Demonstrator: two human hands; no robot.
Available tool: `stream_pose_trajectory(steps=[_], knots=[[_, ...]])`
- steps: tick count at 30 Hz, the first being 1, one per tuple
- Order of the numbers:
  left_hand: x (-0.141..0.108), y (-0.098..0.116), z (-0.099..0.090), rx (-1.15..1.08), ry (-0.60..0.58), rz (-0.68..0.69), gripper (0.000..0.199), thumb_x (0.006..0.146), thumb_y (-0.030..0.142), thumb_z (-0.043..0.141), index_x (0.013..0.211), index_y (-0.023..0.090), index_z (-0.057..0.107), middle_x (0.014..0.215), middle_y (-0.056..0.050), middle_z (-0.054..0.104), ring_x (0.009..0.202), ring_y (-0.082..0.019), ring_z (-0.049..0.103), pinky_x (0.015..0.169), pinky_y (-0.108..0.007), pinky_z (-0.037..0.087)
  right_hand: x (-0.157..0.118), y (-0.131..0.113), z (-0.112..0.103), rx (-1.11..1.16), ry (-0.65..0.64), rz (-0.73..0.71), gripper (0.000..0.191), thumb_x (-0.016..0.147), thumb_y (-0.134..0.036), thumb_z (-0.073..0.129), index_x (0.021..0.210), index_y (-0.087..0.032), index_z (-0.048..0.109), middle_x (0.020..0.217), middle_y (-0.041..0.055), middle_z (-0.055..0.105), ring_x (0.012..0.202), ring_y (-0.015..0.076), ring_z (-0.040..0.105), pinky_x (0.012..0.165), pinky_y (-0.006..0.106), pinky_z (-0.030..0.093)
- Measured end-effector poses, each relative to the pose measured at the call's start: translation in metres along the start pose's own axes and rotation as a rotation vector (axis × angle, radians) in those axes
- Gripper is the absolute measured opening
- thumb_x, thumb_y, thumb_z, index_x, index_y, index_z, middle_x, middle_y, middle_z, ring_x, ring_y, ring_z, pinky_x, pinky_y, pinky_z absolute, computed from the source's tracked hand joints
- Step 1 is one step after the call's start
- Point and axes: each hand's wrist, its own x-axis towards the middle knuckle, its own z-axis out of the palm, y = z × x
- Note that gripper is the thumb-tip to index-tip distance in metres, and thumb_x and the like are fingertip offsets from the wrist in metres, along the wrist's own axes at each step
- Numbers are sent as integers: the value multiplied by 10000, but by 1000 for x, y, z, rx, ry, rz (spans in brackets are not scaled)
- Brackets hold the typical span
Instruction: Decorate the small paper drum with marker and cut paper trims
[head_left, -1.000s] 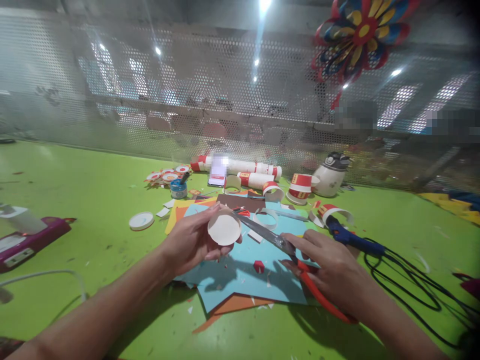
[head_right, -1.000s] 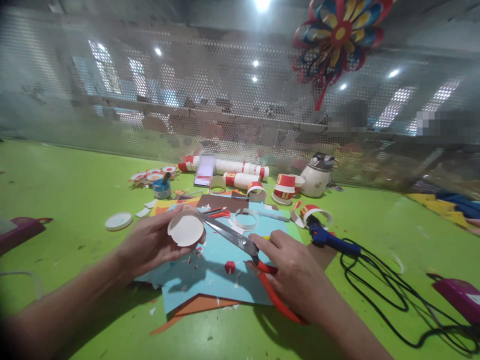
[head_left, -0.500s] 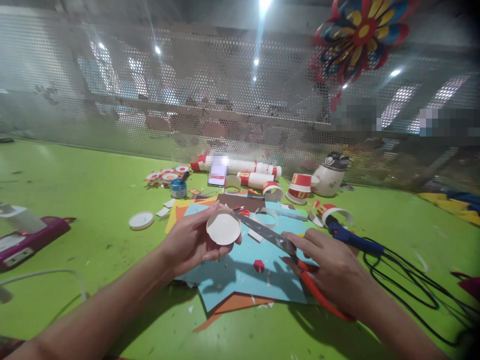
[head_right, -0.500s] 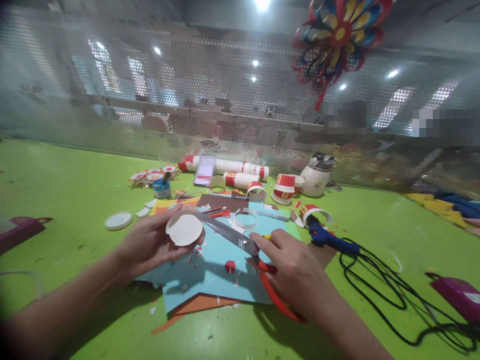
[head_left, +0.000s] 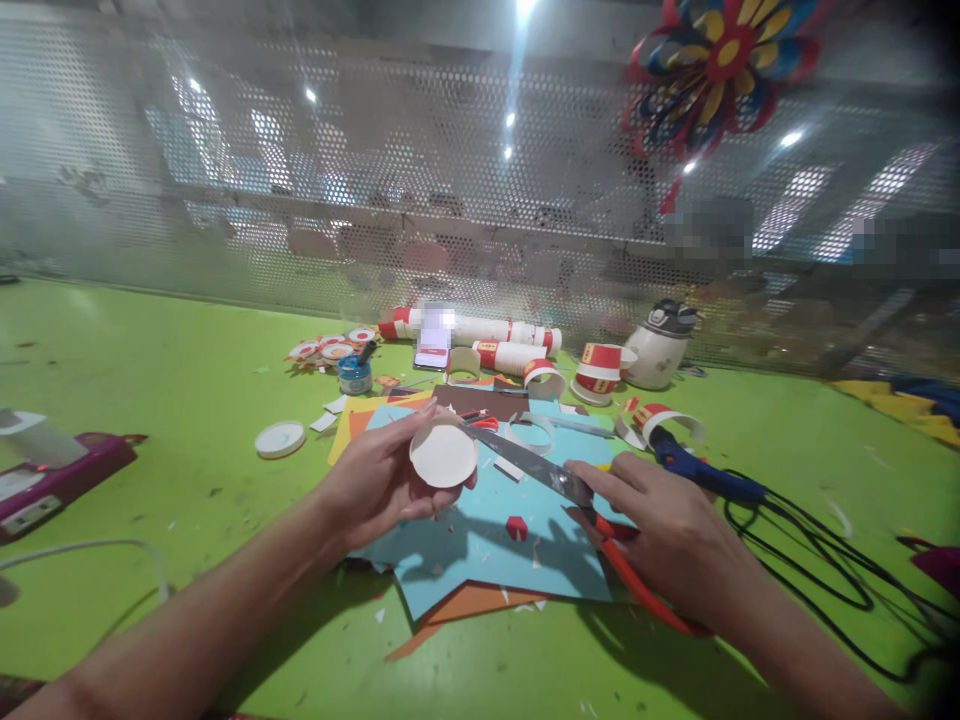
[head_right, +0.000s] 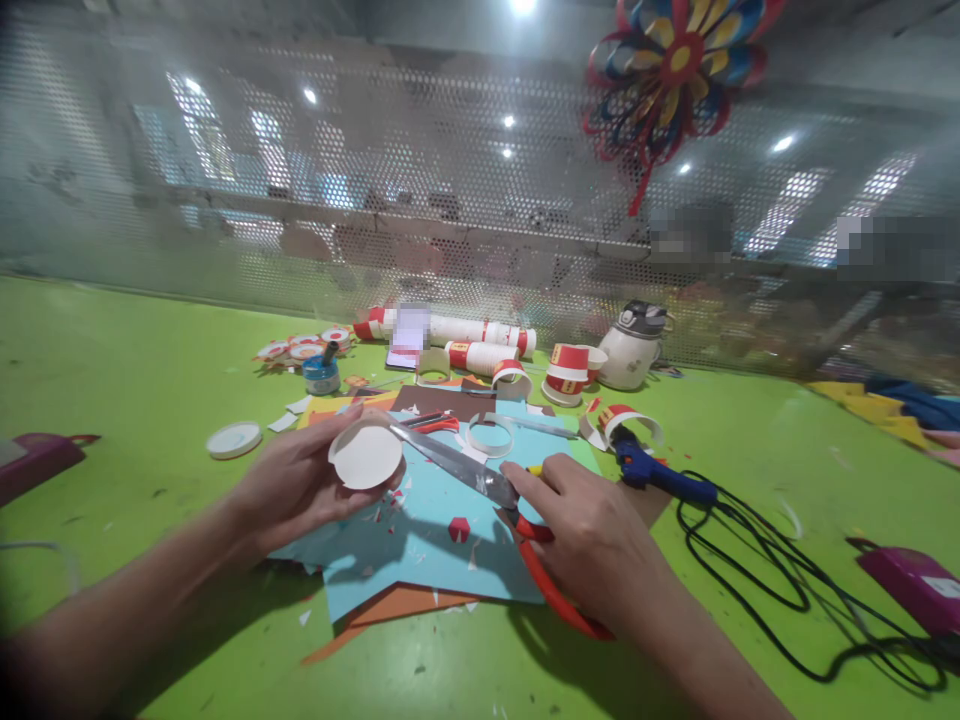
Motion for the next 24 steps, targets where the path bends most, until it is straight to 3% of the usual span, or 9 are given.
stream_pose_trajectory(steps=[7, 24], knots=[[-1, 0, 1, 44, 30, 14, 262, 949, 343, 512, 908, 138, 669, 727, -105, 700, 615, -173, 697, 524, -217, 560, -1, -1, -1, 26, -59, 33, 302, 935, -274, 524, 1150, -116, 667, 753, 84, 576, 593, 212, 570, 540, 327, 438], [-1, -1, 0, 58, 24, 19, 285, 955, 356, 486, 895, 138, 659, 709, -112, 690, 624, -178, 694, 528, -217, 550, -3, -2, 2, 10, -47, 33, 295, 955, -269, 479, 1117, -117, 674, 715, 57, 567, 591, 183, 549, 554, 297, 407]])
